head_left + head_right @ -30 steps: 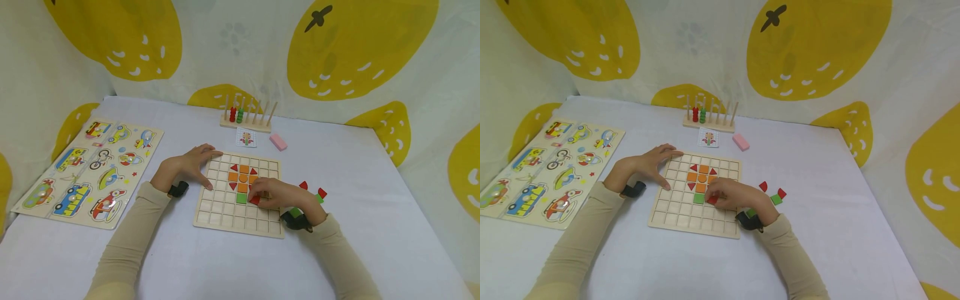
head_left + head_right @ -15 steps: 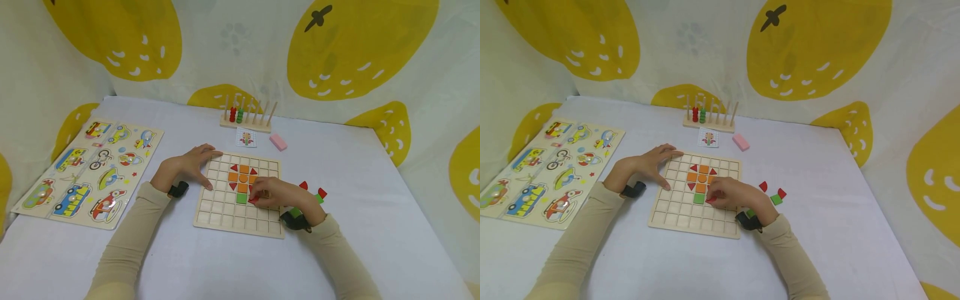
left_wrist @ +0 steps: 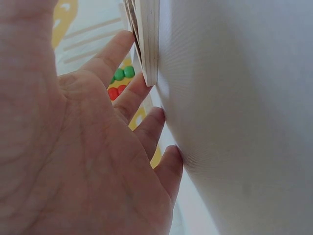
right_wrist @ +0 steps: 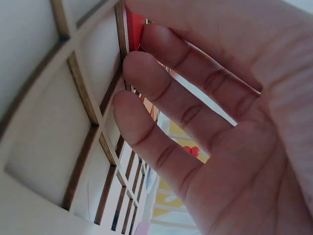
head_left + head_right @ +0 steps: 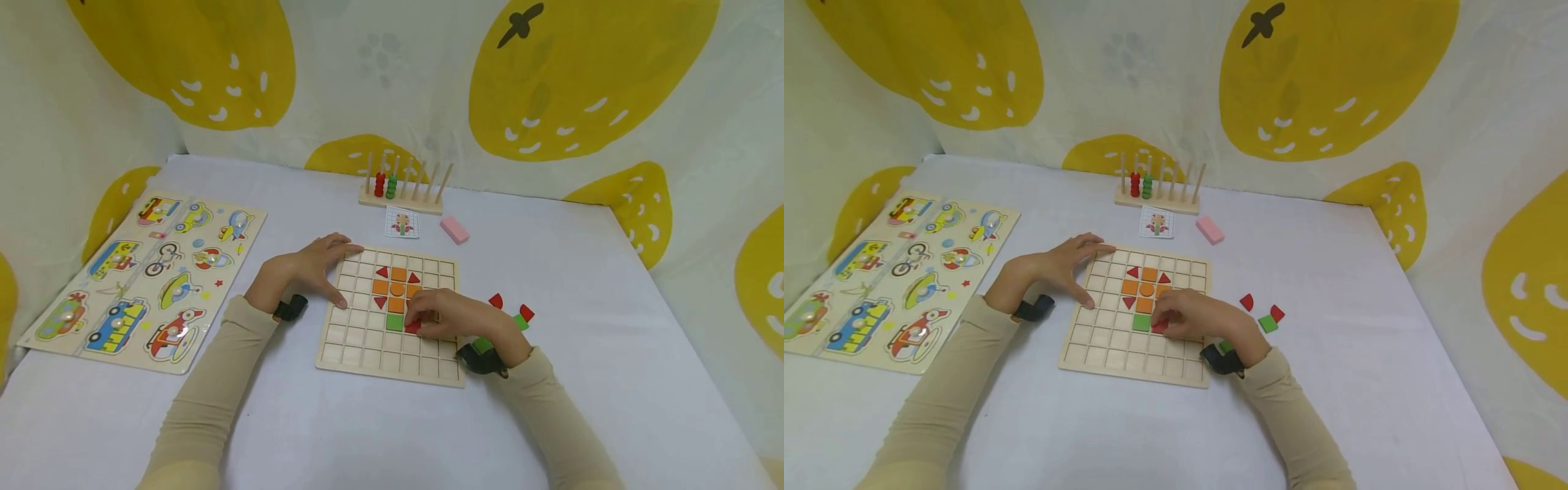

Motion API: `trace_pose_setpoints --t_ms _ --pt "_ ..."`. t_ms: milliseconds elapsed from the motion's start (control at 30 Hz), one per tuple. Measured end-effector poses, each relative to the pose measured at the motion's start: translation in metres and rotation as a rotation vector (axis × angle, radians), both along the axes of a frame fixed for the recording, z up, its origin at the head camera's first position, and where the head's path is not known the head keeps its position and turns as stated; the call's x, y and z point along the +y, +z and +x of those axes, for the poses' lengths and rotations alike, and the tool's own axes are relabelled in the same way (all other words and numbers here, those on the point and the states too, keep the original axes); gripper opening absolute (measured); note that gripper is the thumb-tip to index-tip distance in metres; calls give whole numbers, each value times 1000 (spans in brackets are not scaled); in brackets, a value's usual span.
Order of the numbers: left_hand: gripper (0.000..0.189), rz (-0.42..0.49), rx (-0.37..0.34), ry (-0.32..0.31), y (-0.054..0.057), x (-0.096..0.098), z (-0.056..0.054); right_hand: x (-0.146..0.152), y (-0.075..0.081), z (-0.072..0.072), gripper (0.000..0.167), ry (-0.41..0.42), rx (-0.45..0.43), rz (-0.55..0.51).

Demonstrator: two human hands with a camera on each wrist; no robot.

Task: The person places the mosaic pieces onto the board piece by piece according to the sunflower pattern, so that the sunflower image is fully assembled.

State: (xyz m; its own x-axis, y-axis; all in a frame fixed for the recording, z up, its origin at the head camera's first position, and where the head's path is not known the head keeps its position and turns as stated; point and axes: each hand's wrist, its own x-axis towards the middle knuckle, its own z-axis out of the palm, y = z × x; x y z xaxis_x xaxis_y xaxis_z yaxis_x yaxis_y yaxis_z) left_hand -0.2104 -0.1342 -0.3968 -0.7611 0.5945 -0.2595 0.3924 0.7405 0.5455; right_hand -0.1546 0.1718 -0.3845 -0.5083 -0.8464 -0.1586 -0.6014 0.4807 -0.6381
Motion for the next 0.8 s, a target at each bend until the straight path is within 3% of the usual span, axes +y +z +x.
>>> trace_pose_setpoints --t_ms 300,800 --pt "108 5 -2 -4 -1 0 -1 9 3 -6 14 -54 -66 -45" --pt "109 -10 -9 2 1 0 -1 53 20 -19 15 -280 33 -41"
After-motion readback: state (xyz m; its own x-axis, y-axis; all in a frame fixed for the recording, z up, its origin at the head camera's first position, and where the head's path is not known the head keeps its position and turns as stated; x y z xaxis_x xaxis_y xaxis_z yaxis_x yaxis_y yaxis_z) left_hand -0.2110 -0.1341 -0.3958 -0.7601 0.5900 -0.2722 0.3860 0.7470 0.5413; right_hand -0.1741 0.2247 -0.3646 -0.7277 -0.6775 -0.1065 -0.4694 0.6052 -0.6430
